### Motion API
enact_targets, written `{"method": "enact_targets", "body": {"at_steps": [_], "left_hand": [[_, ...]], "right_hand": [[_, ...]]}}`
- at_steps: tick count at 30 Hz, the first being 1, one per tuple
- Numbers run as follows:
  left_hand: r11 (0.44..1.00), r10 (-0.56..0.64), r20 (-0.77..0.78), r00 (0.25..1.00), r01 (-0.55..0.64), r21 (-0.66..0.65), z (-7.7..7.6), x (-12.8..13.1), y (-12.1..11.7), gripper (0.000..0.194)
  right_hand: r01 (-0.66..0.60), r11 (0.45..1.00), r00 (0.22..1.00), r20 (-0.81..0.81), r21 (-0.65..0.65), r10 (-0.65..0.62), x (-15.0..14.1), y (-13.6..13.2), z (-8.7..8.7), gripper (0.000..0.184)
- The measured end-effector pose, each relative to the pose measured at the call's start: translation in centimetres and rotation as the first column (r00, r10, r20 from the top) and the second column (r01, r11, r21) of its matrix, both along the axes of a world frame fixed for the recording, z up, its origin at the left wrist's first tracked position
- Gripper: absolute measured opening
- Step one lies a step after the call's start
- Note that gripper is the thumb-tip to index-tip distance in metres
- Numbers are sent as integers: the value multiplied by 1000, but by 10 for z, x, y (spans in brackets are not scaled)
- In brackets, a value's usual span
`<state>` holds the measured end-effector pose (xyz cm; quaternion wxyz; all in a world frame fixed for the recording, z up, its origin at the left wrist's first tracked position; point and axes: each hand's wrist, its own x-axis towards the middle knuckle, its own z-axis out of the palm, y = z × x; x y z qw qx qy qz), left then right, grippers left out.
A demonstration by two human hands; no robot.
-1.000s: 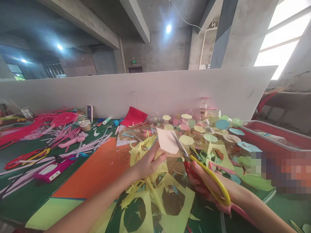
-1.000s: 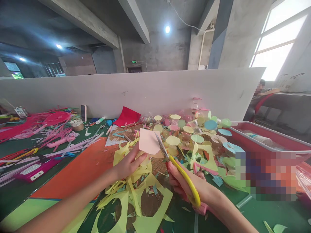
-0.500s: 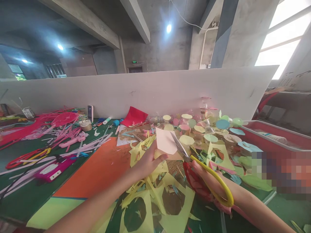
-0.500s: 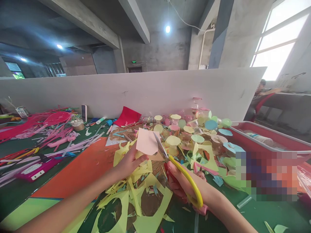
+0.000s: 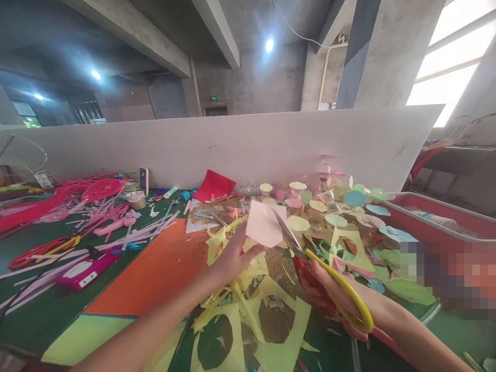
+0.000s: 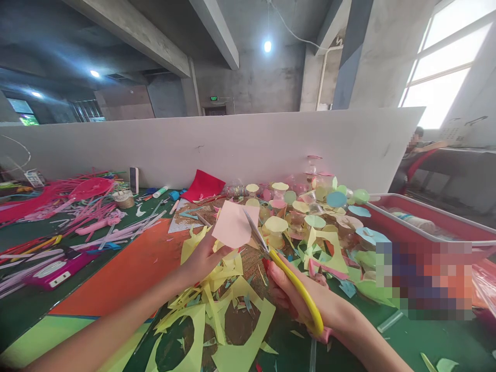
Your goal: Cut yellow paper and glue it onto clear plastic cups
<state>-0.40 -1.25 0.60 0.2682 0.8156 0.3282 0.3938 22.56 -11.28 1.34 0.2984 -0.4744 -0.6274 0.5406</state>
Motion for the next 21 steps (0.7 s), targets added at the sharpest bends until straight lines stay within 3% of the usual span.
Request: {"method": "enact_targets", "body": {"at_steps": [3, 13, 21], "left_hand": [[1000, -9, -25, 1000, 9, -5, 1, -1, 0, 57], [998, -53, -51, 997, 54, 19, 4, -5, 5, 49], [999, -32, 34, 999, 33, -32, 3, -4, 4, 51]], "right_hand": [[-80, 997, 995, 57, -12, 80, 1, -1, 3, 63], [2, 996, 1000, 6, 86, -3, 8, 3, -3, 55], [87, 996, 996, -20, -30, -87, 6, 6, -8, 56]]}}
